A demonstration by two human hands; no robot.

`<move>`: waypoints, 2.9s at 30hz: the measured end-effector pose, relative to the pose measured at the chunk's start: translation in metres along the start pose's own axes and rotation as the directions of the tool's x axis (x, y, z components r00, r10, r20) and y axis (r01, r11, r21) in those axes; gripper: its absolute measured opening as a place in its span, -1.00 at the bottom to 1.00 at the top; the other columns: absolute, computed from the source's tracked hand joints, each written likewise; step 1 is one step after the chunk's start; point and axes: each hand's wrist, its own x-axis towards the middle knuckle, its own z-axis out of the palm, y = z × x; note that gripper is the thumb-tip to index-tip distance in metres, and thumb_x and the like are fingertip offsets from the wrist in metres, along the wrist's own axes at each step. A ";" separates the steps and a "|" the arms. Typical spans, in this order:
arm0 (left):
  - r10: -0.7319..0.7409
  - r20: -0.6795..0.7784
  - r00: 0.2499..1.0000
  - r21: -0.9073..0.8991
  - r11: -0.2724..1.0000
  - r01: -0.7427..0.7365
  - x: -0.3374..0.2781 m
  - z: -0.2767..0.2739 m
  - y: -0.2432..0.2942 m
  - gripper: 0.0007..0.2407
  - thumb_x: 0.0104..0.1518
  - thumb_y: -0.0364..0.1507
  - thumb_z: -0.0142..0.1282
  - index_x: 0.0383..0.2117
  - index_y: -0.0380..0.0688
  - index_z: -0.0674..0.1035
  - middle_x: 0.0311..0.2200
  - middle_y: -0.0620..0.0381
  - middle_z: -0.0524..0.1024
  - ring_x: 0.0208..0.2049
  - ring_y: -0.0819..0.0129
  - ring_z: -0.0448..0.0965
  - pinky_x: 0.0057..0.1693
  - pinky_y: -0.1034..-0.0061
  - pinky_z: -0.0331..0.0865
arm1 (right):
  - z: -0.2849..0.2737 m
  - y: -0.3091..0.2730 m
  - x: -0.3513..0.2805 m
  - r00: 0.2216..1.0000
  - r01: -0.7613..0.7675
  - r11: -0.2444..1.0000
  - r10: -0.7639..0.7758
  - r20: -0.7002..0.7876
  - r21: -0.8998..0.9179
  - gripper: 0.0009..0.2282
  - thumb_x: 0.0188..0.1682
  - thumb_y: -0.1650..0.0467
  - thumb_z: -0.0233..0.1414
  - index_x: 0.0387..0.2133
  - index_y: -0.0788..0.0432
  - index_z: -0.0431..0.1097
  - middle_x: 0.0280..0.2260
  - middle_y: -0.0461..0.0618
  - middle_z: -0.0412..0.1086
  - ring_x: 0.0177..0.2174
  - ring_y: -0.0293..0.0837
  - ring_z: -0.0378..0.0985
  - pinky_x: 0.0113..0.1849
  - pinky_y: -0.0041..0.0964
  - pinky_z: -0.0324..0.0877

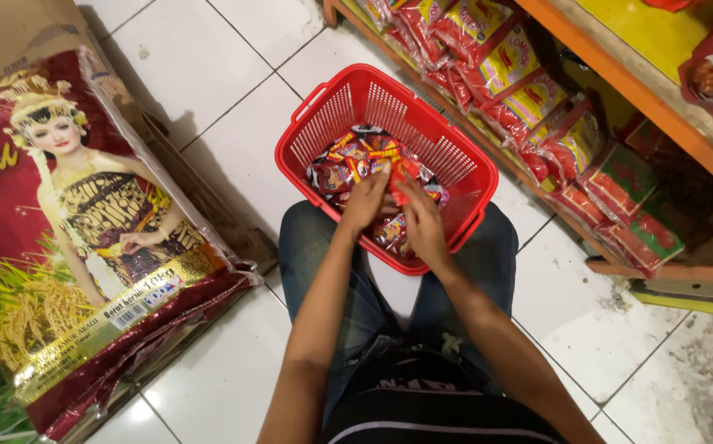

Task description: The person organizes packets of coffee and noodles by taking them from a basket and placing them onto grocery shelves.

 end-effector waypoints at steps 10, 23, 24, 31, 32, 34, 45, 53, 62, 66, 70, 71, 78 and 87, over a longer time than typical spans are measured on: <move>0.239 -0.046 0.970 -0.125 0.962 -0.243 0.028 -0.013 -0.056 -0.76 0.27 -0.43 0.14 -0.01 -0.28 0.52 -0.20 0.14 0.62 -0.21 0.49 0.58 -0.06 0.57 0.44 | -0.012 -0.012 -0.005 0.994 0.103 0.995 -0.103 0.035 -0.002 -0.55 -0.03 0.54 0.12 0.18 0.24 0.33 0.28 0.19 0.24 0.32 0.18 0.21 0.27 0.07 0.17; 0.239 0.085 0.967 -0.011 0.971 -0.239 0.003 -0.002 -0.023 -0.80 0.34 -0.47 0.14 0.01 -0.29 0.59 -0.18 0.19 0.61 -0.22 0.61 0.51 -0.08 0.64 0.41 | -0.001 0.011 0.005 0.914 -0.280 0.702 0.403 -0.041 0.655 -0.70 0.09 0.48 0.12 0.07 0.32 0.33 -0.06 0.03 0.49 -0.15 -0.30 0.55 -0.12 -0.40 0.46; 0.254 0.082 0.964 -0.005 0.967 -0.254 0.002 0.000 -0.021 -0.80 0.34 -0.46 0.15 -0.01 -0.29 0.60 -0.18 0.20 0.61 -0.22 0.62 0.51 -0.07 0.65 0.41 | -0.001 0.014 0.006 0.913 -0.273 0.691 0.405 -0.046 0.670 -0.72 0.09 0.49 0.11 0.05 0.31 0.34 -0.08 0.01 0.50 -0.15 -0.31 0.56 -0.13 -0.41 0.47; 0.342 0.070 0.937 0.028 0.938 -0.345 -0.005 0.007 -0.009 -0.79 0.23 -0.45 0.24 -0.07 -0.29 0.61 -0.17 0.22 0.64 -0.17 0.63 0.56 0.00 0.67 0.44 | 0.003 0.026 0.001 0.919 -0.239 0.721 0.385 -0.089 0.650 -0.80 0.19 0.45 0.06 0.02 0.32 0.41 -0.10 0.00 0.54 -0.13 -0.32 0.56 -0.08 -0.45 0.46; 0.345 0.054 0.937 0.052 0.936 -0.348 -0.005 0.007 -0.008 -0.81 0.23 -0.45 0.25 -0.11 -0.30 0.63 -0.21 0.23 0.64 -0.21 0.63 0.55 -0.05 0.67 0.43 | 0.003 0.027 0.002 0.910 -0.253 0.698 0.406 -0.080 0.670 -0.79 0.16 0.44 0.05 0.01 0.30 0.39 -0.12 -0.04 0.54 -0.14 -0.34 0.57 -0.10 -0.46 0.46; 0.355 0.027 0.935 0.098 0.929 -0.356 -0.007 0.007 -0.006 -0.85 0.22 -0.46 0.26 -0.19 -0.30 0.67 -0.30 0.25 0.65 -0.29 0.64 0.53 -0.13 0.66 0.42 | 0.003 0.027 0.002 0.893 -0.272 0.653 0.445 -0.067 0.707 -0.77 0.12 0.41 0.03 0.00 0.26 0.37 -0.14 -0.11 0.55 -0.17 -0.37 0.58 -0.12 -0.48 0.48; 0.297 -0.009 0.955 0.093 0.951 -0.295 -0.002 0.044 0.038 -0.73 0.35 -0.37 0.18 -0.50 -0.26 0.52 -0.56 0.35 0.35 -0.49 0.66 0.25 -0.37 0.62 0.17 | -0.116 -0.042 0.031 0.910 -0.308 0.920 0.360 -0.207 0.243 -0.84 0.04 0.37 0.18 -0.26 0.26 0.54 -0.47 -0.14 0.51 -0.48 -0.44 0.45 -0.41 -0.52 0.33; 0.370 -0.224 0.902 -0.065 0.918 -0.392 0.002 0.092 0.111 -0.68 0.48 -0.30 0.07 -0.37 -0.34 0.59 -0.49 0.33 0.37 -0.42 0.64 0.21 -0.28 0.62 0.15 | -0.243 -0.104 0.122 0.772 0.002 0.971 -0.152 -0.617 -0.238 -0.86 0.20 0.42 0.07 -0.18 0.32 0.44 -0.40 -0.02 0.45 -0.40 -0.36 0.47 -0.31 -0.43 0.40; 0.402 -0.197 0.894 0.027 0.914 -0.405 -0.011 0.100 0.128 -0.71 0.41 -0.32 0.08 -0.29 -0.37 0.66 -0.48 0.33 0.39 -0.43 0.64 0.23 -0.28 0.62 0.17 | -0.264 -0.061 0.222 0.743 -0.134 0.859 -0.244 -0.624 -0.495 -0.69 0.32 0.44 0.01 0.22 0.31 0.11 0.03 0.37 0.36 -0.07 0.32 0.51 -0.08 0.04 0.41; 0.336 -0.192 0.922 0.004 0.940 -0.342 -0.027 0.096 0.128 -0.73 0.33 -0.32 0.05 -0.27 -0.32 0.68 -0.49 0.31 0.54 -0.46 0.66 0.34 -0.28 0.63 0.29 | -0.251 -0.057 0.210 0.733 0.060 0.880 -0.359 -0.577 -0.471 -0.29 0.06 0.53 0.14 0.42 0.09 -0.16 0.30 0.44 -0.14 0.06 0.34 0.34 -0.06 -0.04 0.50; 0.318 -0.176 0.932 -0.041 0.943 -0.330 -0.034 0.094 0.125 -0.74 0.31 -0.33 0.04 -0.28 -0.32 0.67 -0.47 0.30 0.58 -0.46 0.64 0.41 -0.26 0.62 0.35 | -0.244 -0.054 0.215 0.805 -0.128 0.773 -0.285 -0.521 -0.621 -0.33 0.09 0.57 0.18 0.42 -0.16 0.07 0.26 0.33 -0.12 0.01 0.28 0.41 0.00 0.05 0.42; 0.296 -0.172 0.939 -0.066 0.948 -0.311 -0.035 0.094 0.123 -0.74 0.29 -0.33 0.03 -0.28 -0.31 0.67 -0.45 0.30 0.60 -0.45 0.64 0.45 -0.24 0.62 0.38 | -0.246 -0.053 0.220 0.818 -0.148 0.749 -0.274 -0.505 -0.646 -0.35 0.10 0.57 0.18 0.41 -0.19 0.12 0.23 0.33 -0.09 0.03 0.29 0.41 0.00 0.07 0.41; 0.281 -0.170 0.944 -0.045 0.955 -0.293 -0.031 0.091 0.112 -0.74 0.32 -0.32 0.04 -0.23 -0.30 0.68 -0.37 0.22 0.63 -0.36 0.61 0.49 -0.16 0.60 0.39 | -0.264 -0.042 0.241 0.848 -0.308 0.761 -0.052 -0.527 -0.570 -0.36 0.00 0.58 0.14 0.35 -0.15 0.16 0.21 0.39 -0.09 -0.06 0.35 0.43 -0.04 0.09 0.38; 0.237 -0.186 0.953 -0.055 0.966 -0.251 -0.036 0.087 0.108 -0.73 0.31 -0.30 0.04 -0.22 -0.29 0.69 -0.35 0.22 0.64 -0.34 0.60 0.50 -0.13 0.61 0.39 | -0.281 -0.039 0.250 0.876 -0.157 0.730 -0.209 -0.435 -0.665 -0.35 -0.02 0.52 0.23 0.35 -0.08 0.17 0.22 0.46 -0.11 0.00 0.47 0.39 -0.04 0.10 0.40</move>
